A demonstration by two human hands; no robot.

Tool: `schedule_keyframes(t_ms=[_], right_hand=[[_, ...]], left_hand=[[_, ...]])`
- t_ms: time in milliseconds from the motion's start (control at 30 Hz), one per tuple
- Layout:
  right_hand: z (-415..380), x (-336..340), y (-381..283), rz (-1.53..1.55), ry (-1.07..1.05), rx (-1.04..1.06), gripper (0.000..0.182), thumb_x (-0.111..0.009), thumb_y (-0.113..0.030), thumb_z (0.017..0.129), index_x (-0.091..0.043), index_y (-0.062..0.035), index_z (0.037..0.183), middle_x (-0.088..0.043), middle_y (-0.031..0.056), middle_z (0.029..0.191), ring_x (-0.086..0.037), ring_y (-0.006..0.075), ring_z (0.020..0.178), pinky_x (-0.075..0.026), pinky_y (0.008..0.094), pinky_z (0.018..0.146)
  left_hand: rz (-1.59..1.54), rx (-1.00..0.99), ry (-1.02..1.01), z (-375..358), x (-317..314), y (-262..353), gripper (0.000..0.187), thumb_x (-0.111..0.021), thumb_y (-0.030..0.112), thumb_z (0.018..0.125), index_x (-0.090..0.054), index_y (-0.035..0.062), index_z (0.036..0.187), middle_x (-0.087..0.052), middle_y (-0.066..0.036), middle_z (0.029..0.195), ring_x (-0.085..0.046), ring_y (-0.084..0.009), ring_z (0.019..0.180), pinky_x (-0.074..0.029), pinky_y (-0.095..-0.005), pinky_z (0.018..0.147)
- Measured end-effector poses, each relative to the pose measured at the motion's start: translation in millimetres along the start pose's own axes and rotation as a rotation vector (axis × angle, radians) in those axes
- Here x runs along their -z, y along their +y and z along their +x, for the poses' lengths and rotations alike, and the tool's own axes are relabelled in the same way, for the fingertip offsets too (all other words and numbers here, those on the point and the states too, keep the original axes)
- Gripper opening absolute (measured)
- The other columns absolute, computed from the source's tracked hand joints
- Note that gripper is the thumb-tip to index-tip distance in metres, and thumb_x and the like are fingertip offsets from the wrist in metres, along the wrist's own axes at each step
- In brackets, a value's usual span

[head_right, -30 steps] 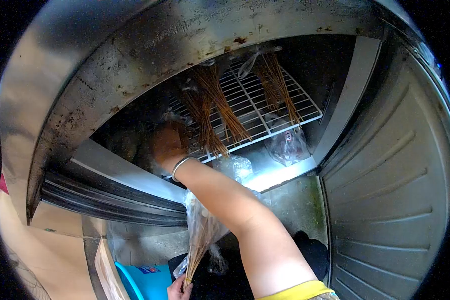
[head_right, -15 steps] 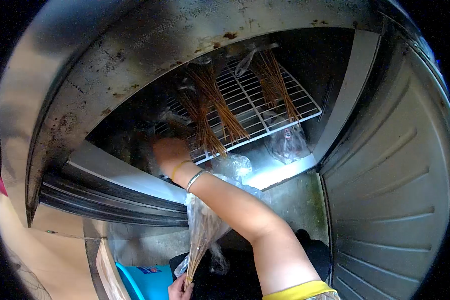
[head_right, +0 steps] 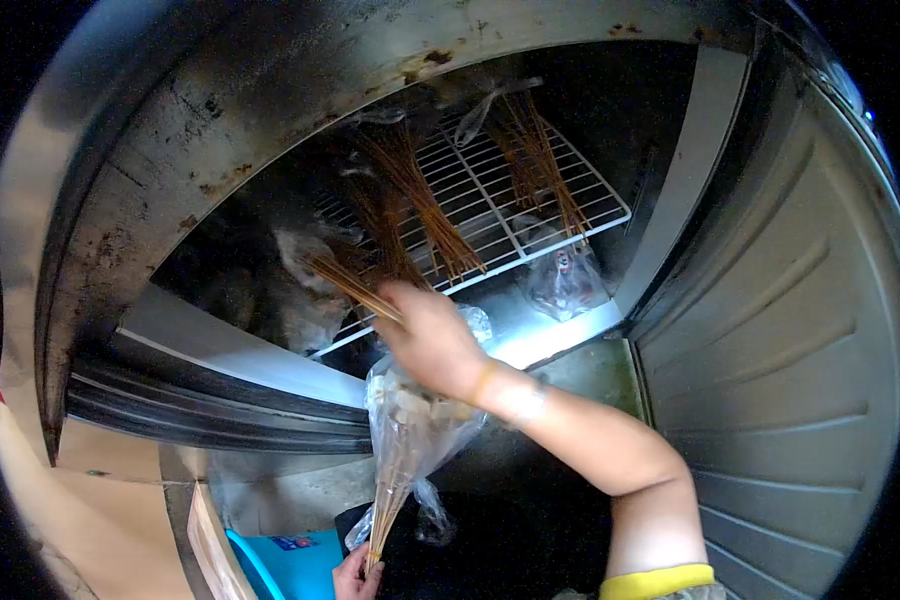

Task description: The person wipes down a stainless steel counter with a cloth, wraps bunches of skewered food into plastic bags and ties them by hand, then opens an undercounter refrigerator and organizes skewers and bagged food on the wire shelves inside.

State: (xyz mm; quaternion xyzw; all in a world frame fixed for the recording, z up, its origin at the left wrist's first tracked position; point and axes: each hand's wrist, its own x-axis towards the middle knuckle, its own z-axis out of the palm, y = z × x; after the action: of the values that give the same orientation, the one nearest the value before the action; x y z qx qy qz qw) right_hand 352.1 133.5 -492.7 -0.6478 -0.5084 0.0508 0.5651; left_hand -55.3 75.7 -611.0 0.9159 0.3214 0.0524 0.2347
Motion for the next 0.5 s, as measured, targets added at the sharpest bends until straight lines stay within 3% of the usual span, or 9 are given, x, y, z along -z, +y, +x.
schedule_keyframes(t_ms=[67,133,167,233,400,500], right_hand=[[-18,31,-15,0.059,-0.096,-0.105,0.017,-0.061,-0.011,0.078,-0.055,-0.0037,0.093,-0.06,0.0145,0.074,-0.059,0.0291,0.066,-0.046,0.0377,0.06],[-37,49,-16,0.213,-0.176,-0.332,0.015,-0.062,-0.011,0.08,-0.054,-0.0029,0.091,-0.054,0.0064,0.064,-0.052,0.0127,0.058,-0.042,0.0279,0.053],[-44,55,-14,0.21,-0.176,-0.332,0.015,-0.062,-0.011,0.08,-0.054,-0.0029,0.091,-0.054,0.0064,0.064,-0.052,0.0127,0.058,-0.042,0.0279,0.053],[-57,63,-11,0.241,-0.189,-0.41,0.015,-0.061,-0.013,0.083,-0.053,-0.0025,0.09,-0.048,-0.0005,0.062,-0.041,0.0037,0.058,-0.037,0.0217,0.051],[-67,68,-8,0.364,-0.156,-0.431,0.012,-0.059,-0.013,0.086,-0.053,-0.0035,0.091,-0.045,-0.0051,0.062,-0.038,0.0022,0.057,-0.033,0.0191,0.049],[-68,69,-9,0.486,-0.213,-0.554,0.011,-0.056,-0.015,0.088,-0.053,-0.0045,0.09,-0.044,-0.0058,0.061,-0.037,0.0012,0.055,-0.032,0.0179,0.048]], left_hand=[[0.48,-0.286,-0.004,-8,-20,-23,0.028,-0.051,0.02,0.089,-0.053,0.004,0.112,-0.06,-0.009,0.092,-0.058,-0.0172,0.078,-0.048,-0.0271,0.07],[1.15,-0.488,0.047,-22,-51,-56,0.028,-0.049,0.022,0.091,-0.053,0.0047,0.112,-0.059,-0.007,0.093,-0.057,-0.0142,0.078,-0.048,-0.0254,0.07],[1.558,-0.597,0.081,-33,-74,-83,0.027,-0.048,0.022,0.091,-0.053,0.0051,0.112,-0.059,-0.005,0.093,-0.056,-0.0127,0.079,-0.048,-0.0245,0.071],[1.323,-0.564,0.076,-17,-58,-62,0.028,-0.048,0.022,0.091,-0.053,0.005,0.113,-0.059,-0.005,0.095,-0.056,-0.0127,0.079,-0.048,-0.0244,0.071],[1.067,-0.501,0.037,2,-38,-38,0.029,-0.047,0.021,0.091,-0.052,0.0048,0.115,-0.059,-0.005,0.098,-0.056,-0.0126,0.08,-0.048,-0.0242,0.072],[0.936,-0.46,-0.001,11,-28,-27,0.03,-0.047,0.02,0.091,-0.051,0.0047,0.116,-0.059,-0.006,0.1,-0.057,-0.0125,0.081,-0.048,-0.024,0.073]])
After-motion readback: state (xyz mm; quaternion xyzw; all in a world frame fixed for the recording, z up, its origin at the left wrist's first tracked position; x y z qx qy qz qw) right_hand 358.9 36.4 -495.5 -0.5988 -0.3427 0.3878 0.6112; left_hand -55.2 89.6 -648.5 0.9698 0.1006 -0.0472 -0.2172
